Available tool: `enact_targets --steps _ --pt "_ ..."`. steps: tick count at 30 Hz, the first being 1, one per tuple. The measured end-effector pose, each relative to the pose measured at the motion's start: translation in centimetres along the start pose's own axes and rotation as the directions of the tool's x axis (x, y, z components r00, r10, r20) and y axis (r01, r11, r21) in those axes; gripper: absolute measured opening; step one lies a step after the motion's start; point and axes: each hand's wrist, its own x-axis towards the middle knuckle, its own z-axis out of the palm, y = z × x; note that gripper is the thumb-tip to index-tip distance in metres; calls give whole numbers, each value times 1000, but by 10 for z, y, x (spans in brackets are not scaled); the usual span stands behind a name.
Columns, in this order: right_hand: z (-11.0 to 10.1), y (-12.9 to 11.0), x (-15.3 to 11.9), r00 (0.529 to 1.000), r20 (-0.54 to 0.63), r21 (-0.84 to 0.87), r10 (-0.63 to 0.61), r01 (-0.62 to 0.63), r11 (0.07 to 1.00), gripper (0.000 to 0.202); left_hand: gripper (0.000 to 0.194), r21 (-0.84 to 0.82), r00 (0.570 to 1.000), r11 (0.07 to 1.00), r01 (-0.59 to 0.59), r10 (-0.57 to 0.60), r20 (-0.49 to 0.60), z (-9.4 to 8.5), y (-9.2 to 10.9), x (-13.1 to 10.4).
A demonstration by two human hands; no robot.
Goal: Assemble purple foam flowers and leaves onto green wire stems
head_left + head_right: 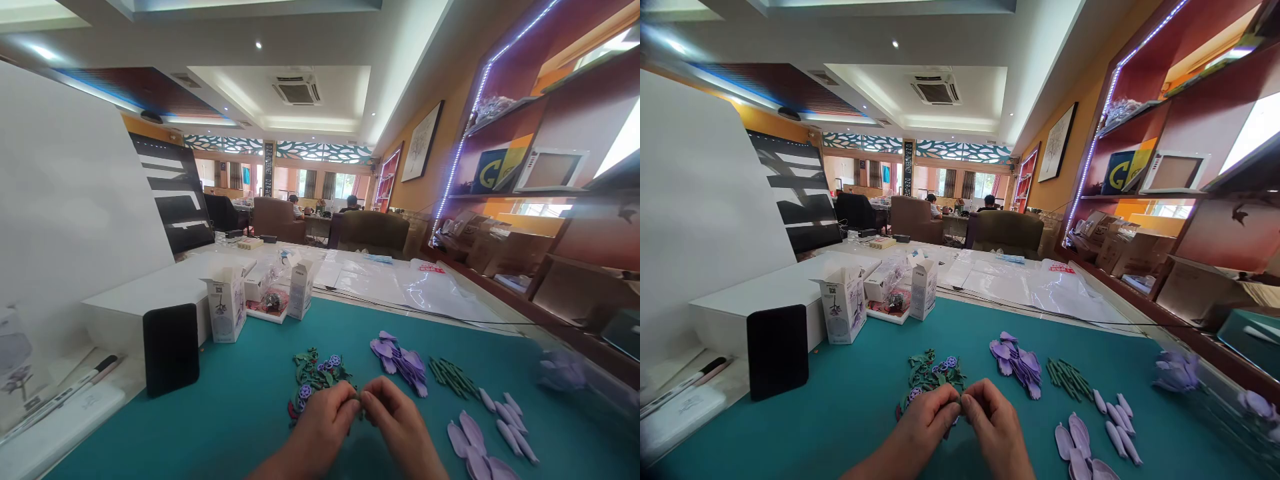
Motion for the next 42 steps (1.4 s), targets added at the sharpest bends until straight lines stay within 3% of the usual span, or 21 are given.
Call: enact_targets --steps 6,15,26,31,34,36,39,42 --pt "-2 1 2 1000 0 -81 -6 6 997 31 29 45 1000 999 13 -12 -12 0 3 0" --pt "5 -24 -6 994 -93 -146 -50 36 989 21 31 106 1000 994 10 -13 25 -1 4 2" --pt "3 -26 -2 996 -85 -106 -10 1 994 14 35 152 999 988 3 -9 35 -1 1 5" --pt "-8 -31 -1 999 -17 -146 -39 36 989 19 35 173 999 984 33 -40 36 -3 6 6" --pt "-34 -25 4 986 -88 -451 -140 86 888 32 34 165 997 985 51 -59 41 -4 10 6" --pt "-59 -16 9 971 -185 -732 -153 -32 680 34 34 146 996 987 66 -74 48 -4 10 5" --pt "-97 4 14 951 -297 -820 -93 -203 536 33 34 121 995 990 75 -83 61 -3 9 5" --pt "-121 23 15 925 -379 -847 -34 -332 414 32 34 106 995 992 72 -79 65 -3 9 5"
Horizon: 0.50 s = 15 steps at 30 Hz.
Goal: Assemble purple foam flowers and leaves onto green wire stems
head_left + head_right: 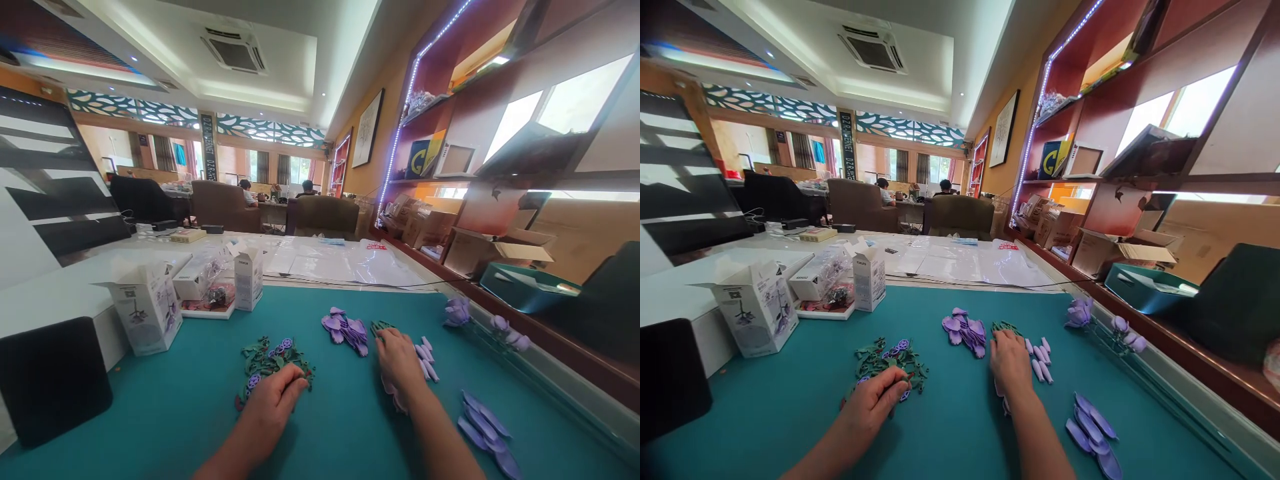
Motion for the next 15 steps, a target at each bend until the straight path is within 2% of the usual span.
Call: enact_targets --steps 3,6,15 --pt "7 11 -1 997 16 -111 73 -71 991 34 34 -23 1000 1000 7 -7 17 0 1 0" --pt "13 12 -5 992 41 -193 117 -107 975 35 34 -17 1000 1000 -2 3 9 0 0 -1" --pt "22 9 -10 987 80 -301 143 -113 947 34 31 2 1000 1000 -9 9 -10 0 -1 -2"
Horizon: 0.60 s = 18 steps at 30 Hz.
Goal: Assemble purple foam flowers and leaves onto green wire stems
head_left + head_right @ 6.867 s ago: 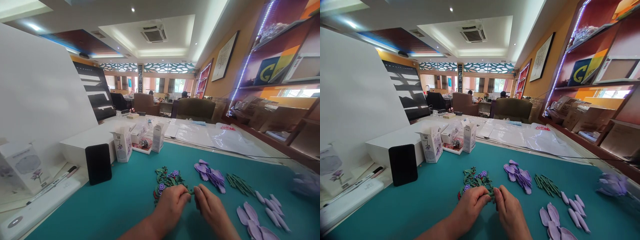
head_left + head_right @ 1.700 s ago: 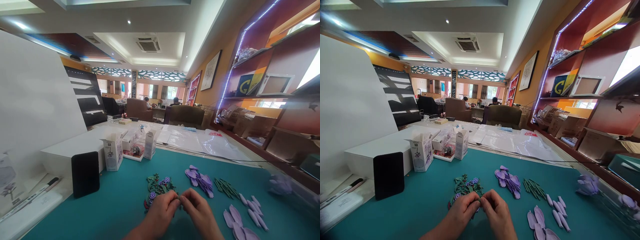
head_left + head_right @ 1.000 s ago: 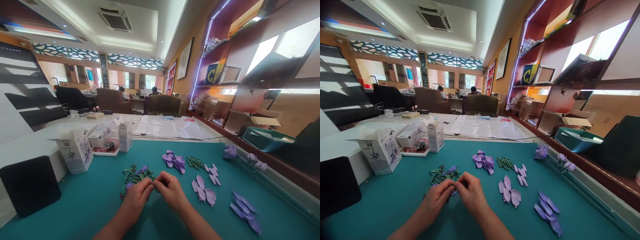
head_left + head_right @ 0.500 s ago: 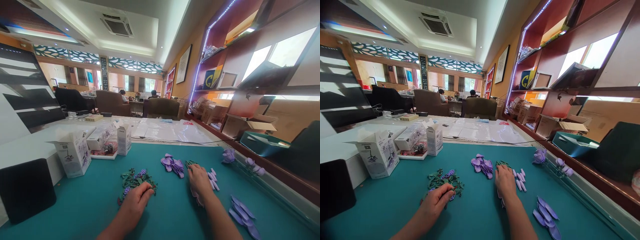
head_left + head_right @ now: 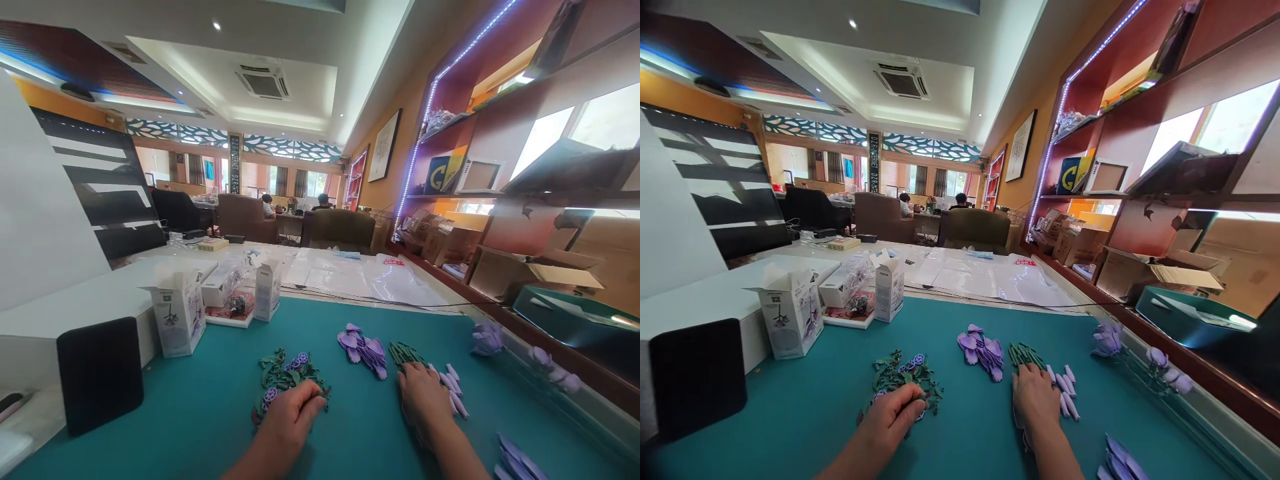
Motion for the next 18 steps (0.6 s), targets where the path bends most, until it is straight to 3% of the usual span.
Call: enact_targets --steps 18 --pt "0 6 10 993 115 18 -9 7 1000 36 34 -43 999 999 25 -23 45 -3 6 -4"
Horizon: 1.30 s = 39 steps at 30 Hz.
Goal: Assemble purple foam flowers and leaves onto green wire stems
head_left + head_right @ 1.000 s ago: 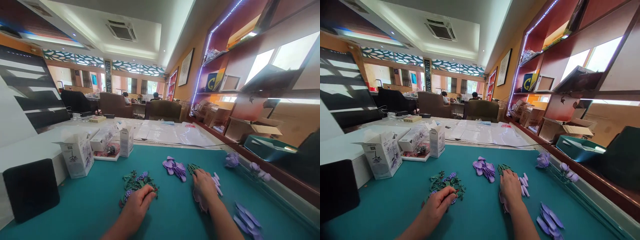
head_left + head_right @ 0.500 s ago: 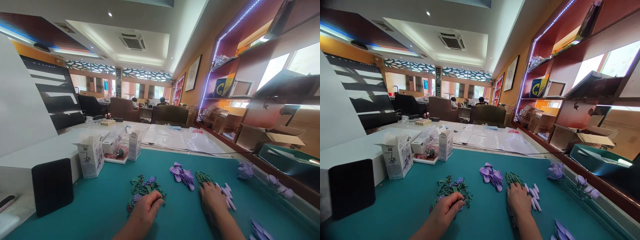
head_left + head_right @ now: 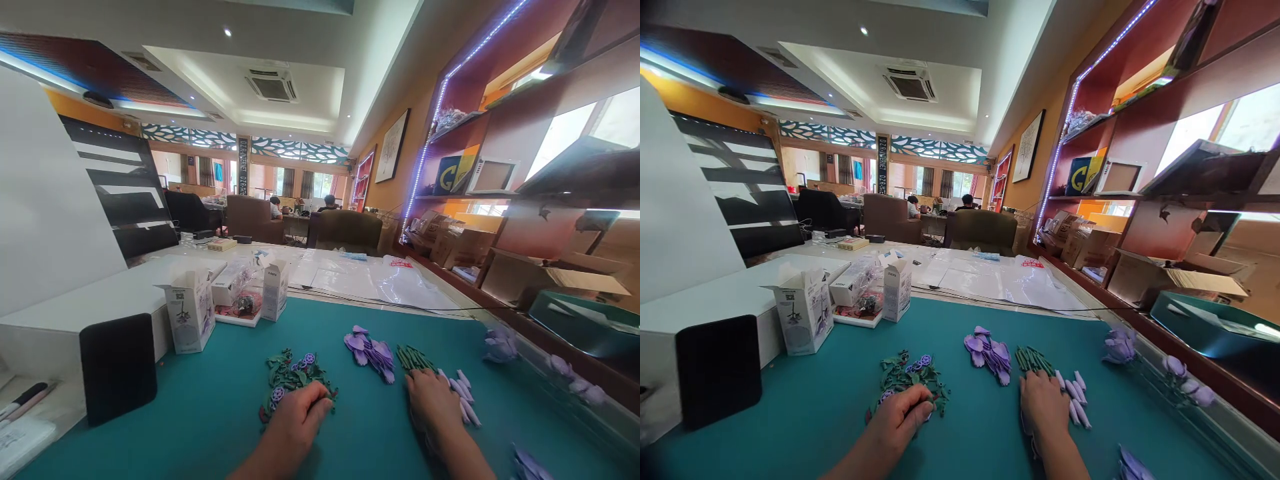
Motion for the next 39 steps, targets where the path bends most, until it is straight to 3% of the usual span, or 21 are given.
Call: enact_targets --steps 8,12,17,21,25,32,39 --pt "-12 1 -3 991 -133 -3 3 -3 1000 30 33 9 1000 1000 -8 8 -27 0 -1 1" --pt "-23 -5 -6 964 -261 231 -45 107 967 22 36 -2 1000 1000 20 -20 -19 -1 -2 1" --pt "-34 -35 -25 945 -313 647 -99 288 706 15 35 8 1000 1000 16 -15 -19 -2 -3 1" --pt "-38 -61 -39 955 -216 816 -205 292 499 19 29 25 997 1000 -3 4 -74 -3 -3 2" --pt "-35 -75 -45 930 -113 906 -349 241 349 24 30 30 992 1000 1 3 -125 -5 -3 2" --pt "-32 -86 -53 897 -79 960 -435 186 210 22 39 2 992 1000 0 0 -126 -6 -4 2" --pt "-35 -98 -64 879 -115 958 -462 221 181 19 35 24 989 1000 -11 14 -148 -4 -6 5"
